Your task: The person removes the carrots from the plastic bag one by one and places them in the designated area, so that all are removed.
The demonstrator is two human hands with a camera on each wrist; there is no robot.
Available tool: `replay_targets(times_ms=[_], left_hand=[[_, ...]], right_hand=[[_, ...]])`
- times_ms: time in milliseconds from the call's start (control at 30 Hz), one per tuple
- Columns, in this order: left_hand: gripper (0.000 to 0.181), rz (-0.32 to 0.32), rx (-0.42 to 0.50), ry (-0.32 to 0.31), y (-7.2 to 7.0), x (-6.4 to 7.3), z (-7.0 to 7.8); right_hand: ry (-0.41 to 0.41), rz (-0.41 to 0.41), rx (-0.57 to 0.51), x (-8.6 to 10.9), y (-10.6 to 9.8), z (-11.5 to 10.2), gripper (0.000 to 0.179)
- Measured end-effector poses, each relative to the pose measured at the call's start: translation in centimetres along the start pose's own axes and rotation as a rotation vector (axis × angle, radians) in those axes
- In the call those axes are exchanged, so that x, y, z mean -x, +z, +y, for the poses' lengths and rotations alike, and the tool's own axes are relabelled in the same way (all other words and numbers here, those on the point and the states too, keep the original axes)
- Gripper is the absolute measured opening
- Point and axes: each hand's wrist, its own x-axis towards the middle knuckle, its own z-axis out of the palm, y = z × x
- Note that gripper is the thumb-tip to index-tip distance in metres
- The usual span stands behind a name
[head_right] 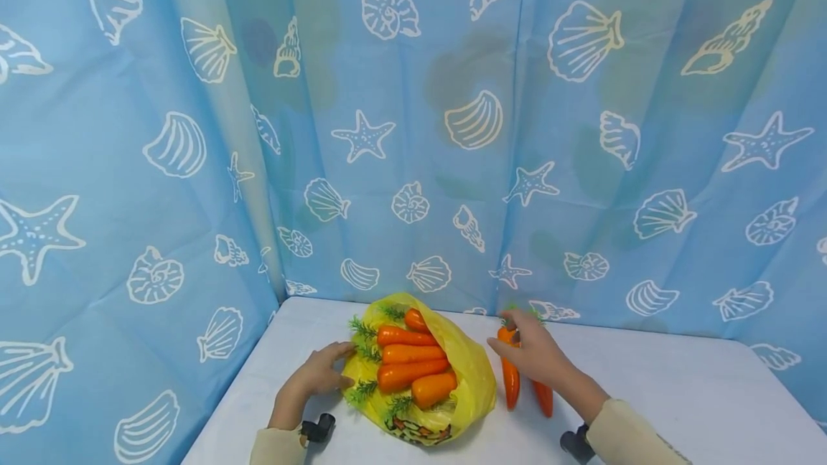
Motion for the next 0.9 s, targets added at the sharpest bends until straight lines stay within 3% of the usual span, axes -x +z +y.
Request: replay_targets(times_ms=[367,633,900], left_hand=[[0.063,0.004,-0.006,0.024,-0.2,0.1,0.1],[0.063,0.001,-0.001,0.003,0.0,0.0,0.1],[0.063,0.004,0.006,-0.012,0.0,0.0,0.2]], right_hand=[[-0.048,-0.021,-0.016,0.0,1.0,-1.9,0.053],[-0.070,-0.077,-0.065,0.4,1.8,-3.7,0.052],[-0.169,-0.147,-0.133,0.5,3.2,-5.0,0.053]])
